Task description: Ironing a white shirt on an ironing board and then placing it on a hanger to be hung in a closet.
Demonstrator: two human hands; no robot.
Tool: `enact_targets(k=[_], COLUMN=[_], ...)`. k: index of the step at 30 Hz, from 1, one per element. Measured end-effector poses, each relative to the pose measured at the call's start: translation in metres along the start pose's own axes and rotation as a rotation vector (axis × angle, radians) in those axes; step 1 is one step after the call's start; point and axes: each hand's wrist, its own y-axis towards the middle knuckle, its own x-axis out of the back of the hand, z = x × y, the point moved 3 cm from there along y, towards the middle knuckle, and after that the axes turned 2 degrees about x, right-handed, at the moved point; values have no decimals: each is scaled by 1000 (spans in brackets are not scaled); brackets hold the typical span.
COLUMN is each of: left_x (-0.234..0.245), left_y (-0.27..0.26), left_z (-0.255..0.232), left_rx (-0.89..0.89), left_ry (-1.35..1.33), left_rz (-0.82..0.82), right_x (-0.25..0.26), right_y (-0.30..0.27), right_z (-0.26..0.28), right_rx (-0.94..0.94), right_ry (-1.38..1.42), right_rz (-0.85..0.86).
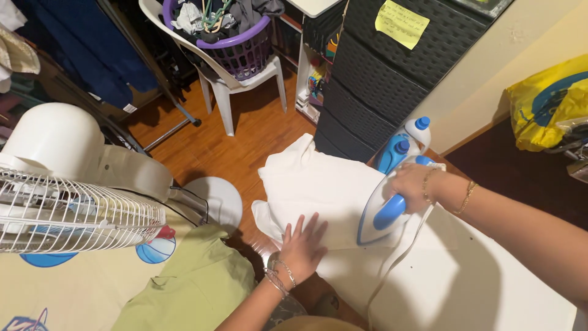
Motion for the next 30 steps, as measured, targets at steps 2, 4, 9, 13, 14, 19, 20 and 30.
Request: enact_targets(k=[2,4,9,13,14,19,20,30], left_x=[4,7,-4,-7,-7,3,4,3], left_y=[-3,-2,-5,-1,1,4,5,12], left_z=[-5,-5,4,7,8,7,7,69], left_rx=[26,49,14,-10,-8,-54,-72,29], left_ry=[-1,1,-4,28,34,63,89,-285], left_rz=[49,94,17,-29,-41,-56,-67,-336], right_x=[-8,-5,0,-8,-1,-28,-42,-76], right_y=[7,12,14,-5,-16,-71,-83,-136], right_z=[5,17,56,21,15,-22,-31,-2], right_rx=[54,104,121,-121,-259,-789,-924,-869], right_ry=[-12,-28,-146,5,58,315,424,399], right_rz=[9,13,215,89,109,133,94,98])
